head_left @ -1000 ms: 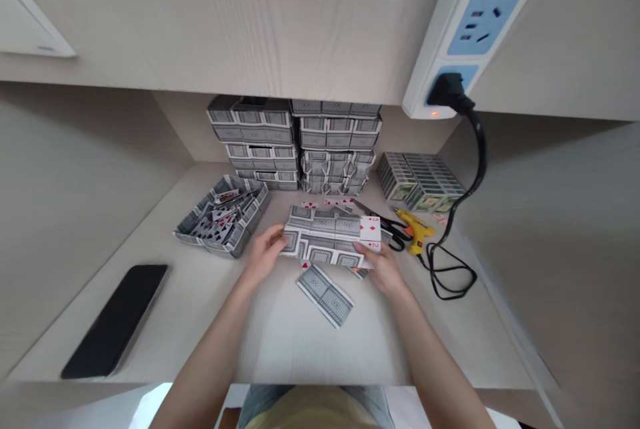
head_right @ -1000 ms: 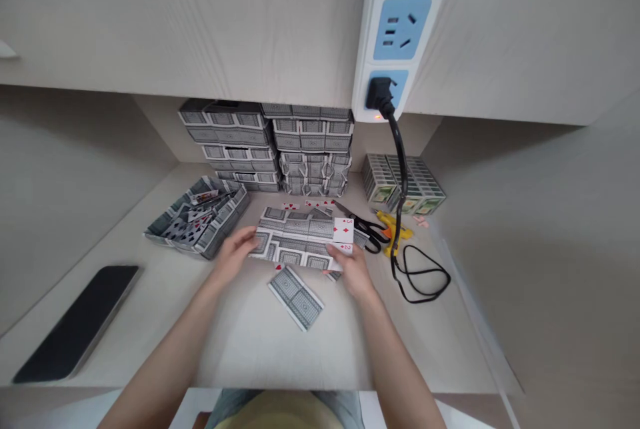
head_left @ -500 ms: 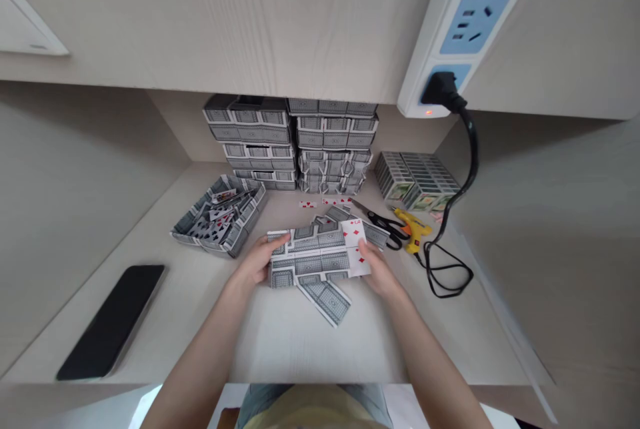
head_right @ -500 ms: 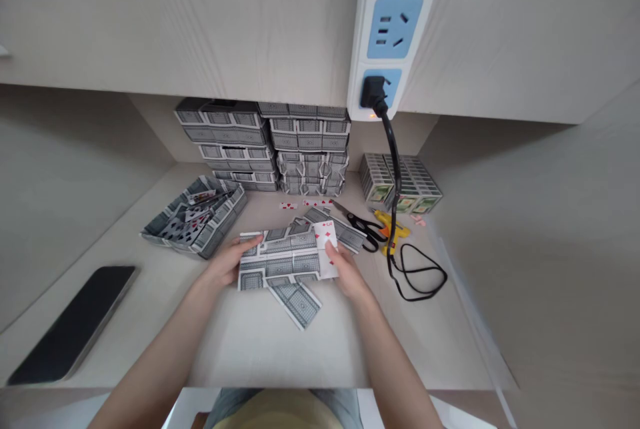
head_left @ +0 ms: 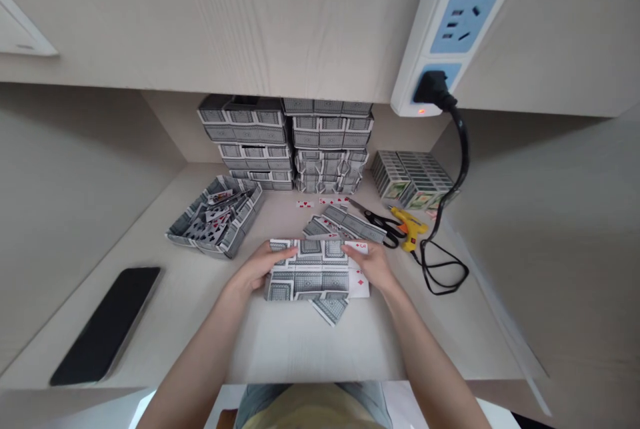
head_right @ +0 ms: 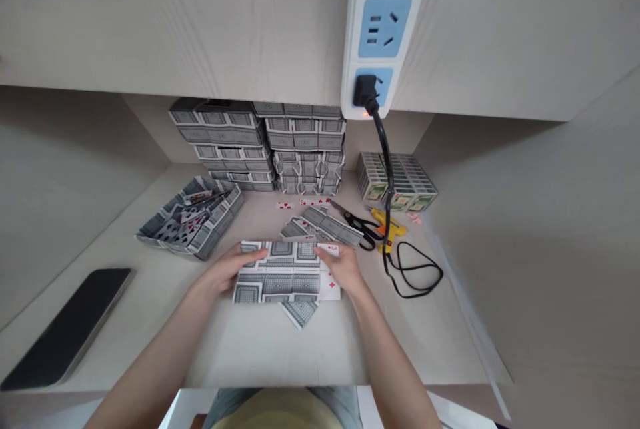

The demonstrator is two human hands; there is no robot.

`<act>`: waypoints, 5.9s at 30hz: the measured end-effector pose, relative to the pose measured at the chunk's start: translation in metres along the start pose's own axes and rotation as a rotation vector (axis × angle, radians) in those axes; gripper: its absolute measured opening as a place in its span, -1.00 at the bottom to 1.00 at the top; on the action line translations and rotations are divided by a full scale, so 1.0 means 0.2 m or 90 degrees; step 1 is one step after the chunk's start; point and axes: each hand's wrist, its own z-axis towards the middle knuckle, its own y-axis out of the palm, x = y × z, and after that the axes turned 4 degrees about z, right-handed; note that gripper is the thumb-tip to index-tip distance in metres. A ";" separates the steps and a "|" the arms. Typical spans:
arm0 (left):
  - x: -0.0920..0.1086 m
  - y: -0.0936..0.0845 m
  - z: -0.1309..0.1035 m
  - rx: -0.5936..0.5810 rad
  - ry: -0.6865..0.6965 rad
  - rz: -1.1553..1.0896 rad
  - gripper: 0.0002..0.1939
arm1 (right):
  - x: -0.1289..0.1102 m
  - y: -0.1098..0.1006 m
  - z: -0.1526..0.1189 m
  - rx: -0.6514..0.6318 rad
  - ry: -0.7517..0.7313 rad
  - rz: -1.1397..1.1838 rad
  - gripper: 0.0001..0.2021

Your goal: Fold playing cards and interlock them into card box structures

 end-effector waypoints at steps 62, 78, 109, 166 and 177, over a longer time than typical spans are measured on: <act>-0.01 -0.02 0.00 -0.014 -0.074 0.036 -0.65 | -0.04 -0.01 -0.05 -0.401 0.092 0.206 -0.76; 0.02 -0.03 -0.02 0.022 -0.049 0.054 -0.72 | -0.08 -0.02 -0.05 -0.418 0.139 0.132 -0.66; 0.00 -0.03 0.01 0.137 0.027 0.064 -0.62 | 0.00 0.04 -0.04 -0.252 0.120 0.007 -0.72; -0.02 0.08 -0.03 -0.152 0.069 -0.059 -0.50 | -0.08 -0.04 -0.02 0.032 0.046 0.164 -0.78; -0.11 0.16 0.06 0.056 0.090 -0.008 -0.65 | -0.02 0.07 -0.04 0.177 -0.130 0.073 -0.50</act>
